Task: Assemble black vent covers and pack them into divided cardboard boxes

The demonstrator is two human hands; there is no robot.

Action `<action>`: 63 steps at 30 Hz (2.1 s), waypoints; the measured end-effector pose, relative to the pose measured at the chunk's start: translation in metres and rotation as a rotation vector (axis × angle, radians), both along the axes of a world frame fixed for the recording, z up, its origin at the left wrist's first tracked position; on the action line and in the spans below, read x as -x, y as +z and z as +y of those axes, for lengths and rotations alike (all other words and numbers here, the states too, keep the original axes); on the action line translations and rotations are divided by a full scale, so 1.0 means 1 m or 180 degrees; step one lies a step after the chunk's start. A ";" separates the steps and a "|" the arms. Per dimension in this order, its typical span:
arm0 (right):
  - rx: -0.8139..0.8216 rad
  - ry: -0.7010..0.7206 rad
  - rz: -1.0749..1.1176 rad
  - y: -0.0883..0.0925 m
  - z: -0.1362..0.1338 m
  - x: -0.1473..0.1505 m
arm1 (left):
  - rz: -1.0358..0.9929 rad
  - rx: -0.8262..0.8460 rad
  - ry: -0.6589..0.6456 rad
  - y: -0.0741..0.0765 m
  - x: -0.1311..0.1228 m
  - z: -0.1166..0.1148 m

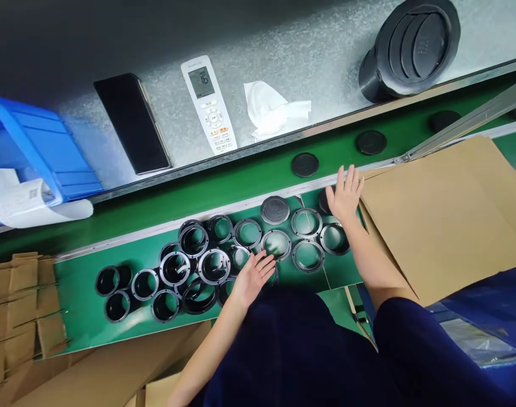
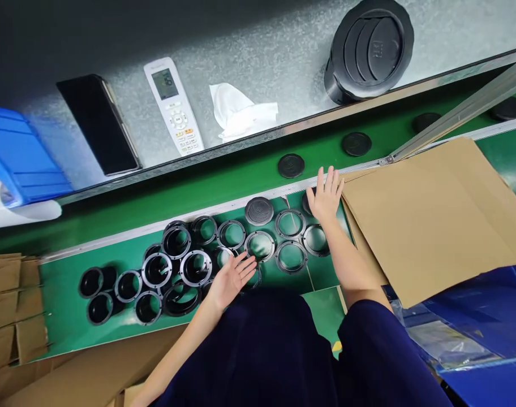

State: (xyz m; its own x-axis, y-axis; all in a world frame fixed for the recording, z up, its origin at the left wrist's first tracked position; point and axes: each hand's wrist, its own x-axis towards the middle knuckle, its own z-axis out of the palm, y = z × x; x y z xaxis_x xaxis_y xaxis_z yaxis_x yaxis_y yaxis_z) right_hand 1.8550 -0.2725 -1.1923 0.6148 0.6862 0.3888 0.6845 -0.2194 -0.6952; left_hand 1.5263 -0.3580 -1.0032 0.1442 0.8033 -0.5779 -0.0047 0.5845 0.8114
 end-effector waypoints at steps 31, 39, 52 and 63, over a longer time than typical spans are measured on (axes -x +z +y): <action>-0.1092 0.2712 0.3370 0.132 -0.099 0.168 | -0.1705 -0.1046 0.0259 0.032 -0.036 0.000; -0.1942 0.2373 0.0563 0.150 -0.123 0.153 | -0.1829 -0.0923 0.0150 0.036 -0.016 -0.043; -0.1770 0.2858 0.0275 0.148 -0.132 0.167 | -0.1725 -0.0840 -0.0096 0.024 0.002 -0.068; -0.1915 0.3216 -0.0233 0.131 -0.136 0.185 | -0.1640 -0.0984 0.0364 0.021 0.014 -0.068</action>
